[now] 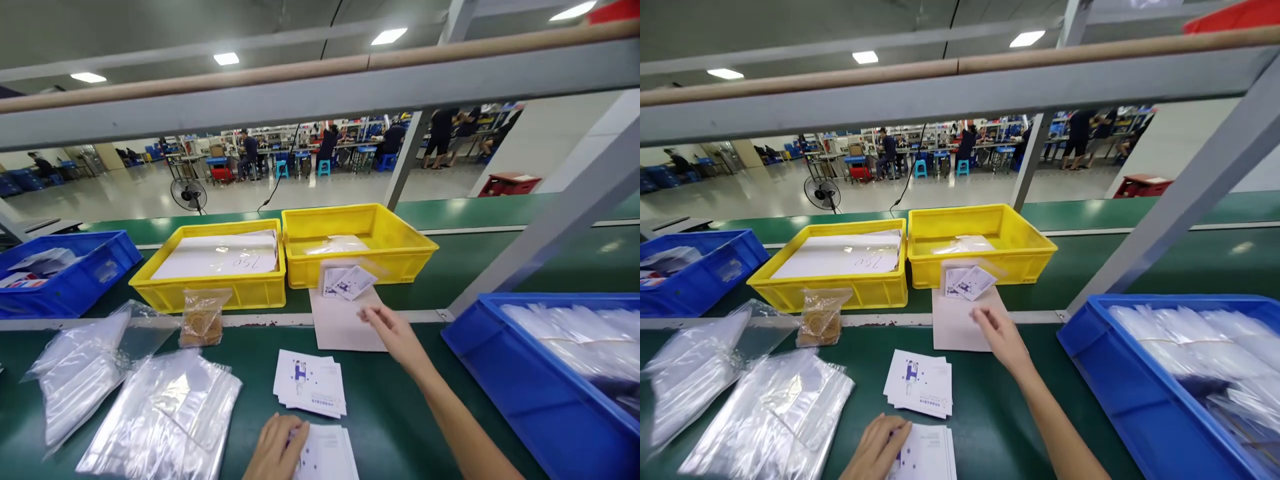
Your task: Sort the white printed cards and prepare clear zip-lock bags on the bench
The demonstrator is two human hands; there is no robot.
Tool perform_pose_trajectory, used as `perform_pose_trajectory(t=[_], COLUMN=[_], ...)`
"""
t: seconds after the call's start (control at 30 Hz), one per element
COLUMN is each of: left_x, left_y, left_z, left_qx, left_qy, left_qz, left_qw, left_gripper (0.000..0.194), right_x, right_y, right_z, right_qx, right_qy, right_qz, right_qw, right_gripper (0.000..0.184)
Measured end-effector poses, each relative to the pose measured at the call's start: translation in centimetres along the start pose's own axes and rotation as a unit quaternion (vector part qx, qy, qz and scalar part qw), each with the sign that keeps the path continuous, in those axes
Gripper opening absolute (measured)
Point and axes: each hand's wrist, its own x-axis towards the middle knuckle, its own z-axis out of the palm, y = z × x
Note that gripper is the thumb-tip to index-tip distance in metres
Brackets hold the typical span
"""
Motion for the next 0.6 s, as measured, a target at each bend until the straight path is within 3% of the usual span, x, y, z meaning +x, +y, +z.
perform_pose_trajectory(t=[0.13,0.2,0.27,0.37,0.47,0.53,0.6], left_x=[0.8,1.5,2.3,3.0,2.7,1.7,0.6], left_y=[0.7,1.8,3.2,4.9,4.5,2.9,0.9], left_z=[-2.4,-3.5,-4.8,-7.1,-9.5,-10.9,-11.9], left_qx=[-0.063,-0.076,-0.077,-0.074,-0.057,-0.017,0.038], left_qy=[-0.044,-0.034,-0.006,-0.006,-0.02,-0.014,-0.049], left_qz=[0.003,-0.005,0.0,0.008,-0.045,-0.152,-0.302], left_qw=[0.997,0.997,0.997,0.997,0.997,0.988,0.951], left_gripper=[0.099,0.102,0.1,0.096,0.094,0.071,0.043], right_x=[-9.1,-12.3,-14.5,-16.3,-17.1,-17.5,-17.8], right_y=[-1.7,-2.8,-3.6,-4.1,-3.6,-3.1,-2.8], right_z=[1.4,2.4,3.4,4.3,4.2,3.8,3.4], right_qx=[0.008,0.063,0.13,0.181,0.207,0.231,0.245], right_qy=[-0.18,-0.268,-0.31,-0.268,-0.191,-0.144,-0.102], right_qz=[0.074,0.127,0.153,0.162,0.231,0.296,0.346], right_qw=[0.981,0.953,0.929,0.932,0.931,0.915,0.9], right_gripper=[0.049,0.051,0.05,0.044,0.044,0.048,0.053])
